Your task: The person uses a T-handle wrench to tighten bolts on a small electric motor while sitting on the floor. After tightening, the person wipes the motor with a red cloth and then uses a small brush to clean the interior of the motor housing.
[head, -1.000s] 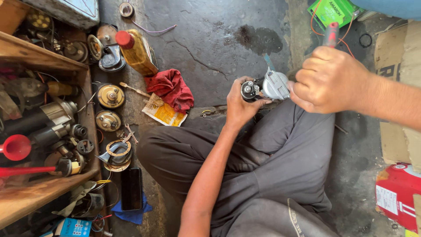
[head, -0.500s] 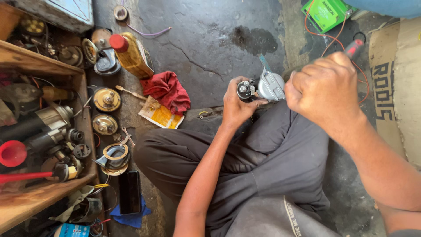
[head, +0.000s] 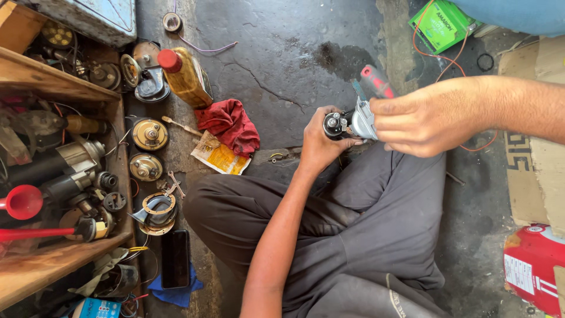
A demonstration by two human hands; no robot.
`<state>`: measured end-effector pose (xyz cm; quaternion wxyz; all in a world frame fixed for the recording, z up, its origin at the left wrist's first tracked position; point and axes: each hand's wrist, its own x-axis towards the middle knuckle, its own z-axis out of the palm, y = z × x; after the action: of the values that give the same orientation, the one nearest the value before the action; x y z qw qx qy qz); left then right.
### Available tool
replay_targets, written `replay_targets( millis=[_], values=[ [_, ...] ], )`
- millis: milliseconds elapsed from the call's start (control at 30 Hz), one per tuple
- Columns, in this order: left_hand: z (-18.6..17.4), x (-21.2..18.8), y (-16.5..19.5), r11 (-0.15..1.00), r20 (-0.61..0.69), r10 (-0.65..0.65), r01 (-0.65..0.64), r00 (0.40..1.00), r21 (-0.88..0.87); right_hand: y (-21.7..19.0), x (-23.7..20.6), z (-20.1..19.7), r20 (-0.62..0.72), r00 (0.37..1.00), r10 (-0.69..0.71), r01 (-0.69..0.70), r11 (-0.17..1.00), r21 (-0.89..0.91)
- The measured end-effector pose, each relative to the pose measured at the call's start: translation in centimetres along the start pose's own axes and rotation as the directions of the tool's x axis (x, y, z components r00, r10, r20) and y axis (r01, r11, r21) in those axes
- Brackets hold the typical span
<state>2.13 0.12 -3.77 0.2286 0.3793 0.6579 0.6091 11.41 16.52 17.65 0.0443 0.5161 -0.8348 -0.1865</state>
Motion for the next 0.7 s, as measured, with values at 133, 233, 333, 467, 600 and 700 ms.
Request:
replay_targets(
  millis=[133, 233, 333, 467, 600, 700],
  values=[
    [0.6, -0.4, -0.1, 0.999, -0.044, -0.047, 0.047, 0.998, -0.014, -1.2, 0.5, -0.2, -0.007, 0.917, 0.399, -0.386, 0.890, 0.242],
    [0.9, -0.6, 0.0, 0.998, -0.048, -0.047, 0.045, 0.998, -0.041, -2.3, 0.6, -0.7, 0.025, 0.824, 0.566, -0.564, 0.814, 0.136],
    [1.0, -0.7, 0.2, 0.999, -0.047, -0.013, 0.011, 0.999, -0.041, -3.3, 0.7, -0.9, -0.048, 0.765, 0.642, -0.633, 0.763, 0.127],
    [0.9, -1.0, 0.2, 1.000, -0.073, 0.015, -0.016, 0.997, -0.016, -4.6, 1.3, -0.8, -0.048, 0.652, 0.757, -0.750, 0.653, 0.104],
    [0.8, -0.7, 0.1, 0.999, -0.066, -0.027, 0.024, 0.997, -0.043, -4.9, 1.9, -0.7, -0.009, 0.487, 0.873, -0.869, 0.486, 0.090],
    [0.6, -0.3, 0.0, 0.999, -0.042, -0.044, 0.045, 0.998, 0.011, -4.2, 1.3, -1.2, -0.048, 0.614, 0.788, -0.784, 0.615, 0.086]
  ],
)
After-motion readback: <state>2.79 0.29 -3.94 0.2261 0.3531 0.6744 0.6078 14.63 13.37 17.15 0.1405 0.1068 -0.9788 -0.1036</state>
